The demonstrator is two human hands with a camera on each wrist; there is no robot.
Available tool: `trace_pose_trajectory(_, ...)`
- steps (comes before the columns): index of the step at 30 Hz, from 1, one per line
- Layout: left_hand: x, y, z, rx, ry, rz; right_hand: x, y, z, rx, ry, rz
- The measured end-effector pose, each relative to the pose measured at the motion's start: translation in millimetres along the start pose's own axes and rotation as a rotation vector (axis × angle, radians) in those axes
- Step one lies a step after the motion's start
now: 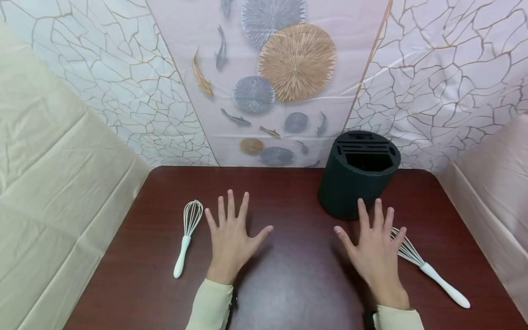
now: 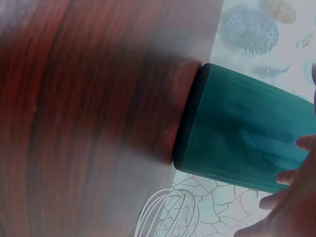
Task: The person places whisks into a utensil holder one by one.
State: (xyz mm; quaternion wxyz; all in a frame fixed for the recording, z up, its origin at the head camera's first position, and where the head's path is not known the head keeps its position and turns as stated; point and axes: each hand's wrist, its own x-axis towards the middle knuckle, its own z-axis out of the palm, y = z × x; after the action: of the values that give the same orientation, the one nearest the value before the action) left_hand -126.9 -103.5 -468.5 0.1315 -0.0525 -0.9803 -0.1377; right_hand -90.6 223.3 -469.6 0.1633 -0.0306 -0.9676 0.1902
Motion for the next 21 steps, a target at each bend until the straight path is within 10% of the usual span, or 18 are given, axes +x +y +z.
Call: trace_pose_trajectory(21,20.9,26.7,14.0,-0.502,-0.054,-0.046,38.9,22.3,-15.3,0.493,0.057,0.16)
